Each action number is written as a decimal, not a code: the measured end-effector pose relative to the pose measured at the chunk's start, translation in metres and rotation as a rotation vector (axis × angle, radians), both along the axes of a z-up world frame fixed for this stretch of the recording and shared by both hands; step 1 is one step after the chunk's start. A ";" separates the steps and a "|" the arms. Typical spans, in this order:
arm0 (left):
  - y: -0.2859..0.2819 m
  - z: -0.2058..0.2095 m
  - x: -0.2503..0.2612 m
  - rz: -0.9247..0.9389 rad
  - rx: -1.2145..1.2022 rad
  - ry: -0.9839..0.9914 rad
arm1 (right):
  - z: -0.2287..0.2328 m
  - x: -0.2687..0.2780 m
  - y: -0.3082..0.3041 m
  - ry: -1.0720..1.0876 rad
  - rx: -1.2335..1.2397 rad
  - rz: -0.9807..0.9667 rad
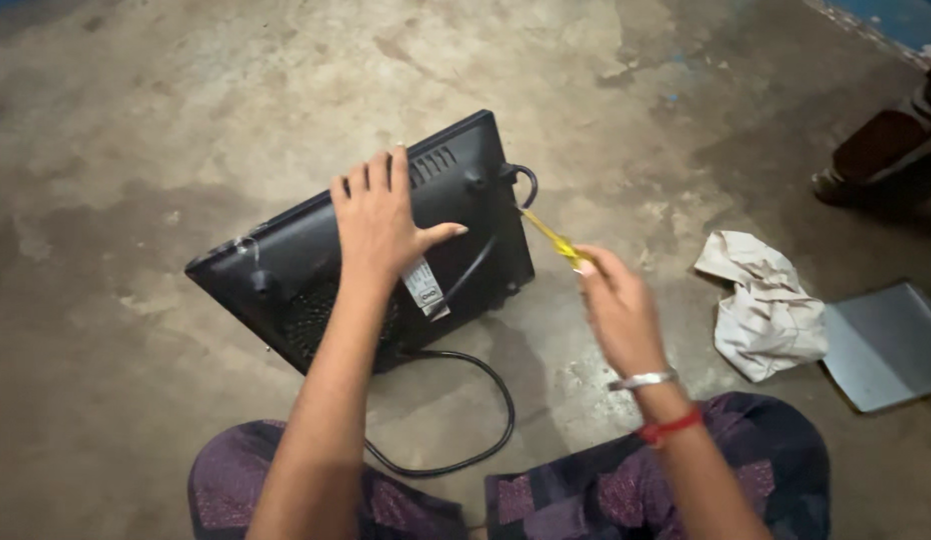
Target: The person sits on the floor and uses a screwdriver to remove screws from the back of a black induction cooktop. They turn the device over to access different sides and continue unscrewing the casing.
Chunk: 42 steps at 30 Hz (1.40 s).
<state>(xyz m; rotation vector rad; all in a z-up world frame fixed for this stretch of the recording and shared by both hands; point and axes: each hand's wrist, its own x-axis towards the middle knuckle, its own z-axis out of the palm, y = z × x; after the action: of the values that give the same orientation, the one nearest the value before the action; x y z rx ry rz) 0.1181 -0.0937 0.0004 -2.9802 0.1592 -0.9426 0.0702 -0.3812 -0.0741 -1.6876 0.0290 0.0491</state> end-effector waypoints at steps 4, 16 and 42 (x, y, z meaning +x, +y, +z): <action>0.003 -0.003 0.007 0.002 -0.022 0.016 | 0.049 0.009 0.038 -0.451 -0.382 -0.043; 0.005 -0.008 0.009 0.003 -0.062 0.003 | 0.069 0.032 0.060 -0.599 -0.586 -0.048; 0.001 0.000 -0.010 0.030 -0.139 0.007 | 0.097 0.012 0.056 -0.718 -0.800 0.009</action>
<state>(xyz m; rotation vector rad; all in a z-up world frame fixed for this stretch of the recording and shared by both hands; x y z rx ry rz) 0.1078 -0.0932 0.0004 -3.1019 0.0502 -0.9791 0.0825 -0.3250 0.0225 -2.4072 -0.5629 -0.6371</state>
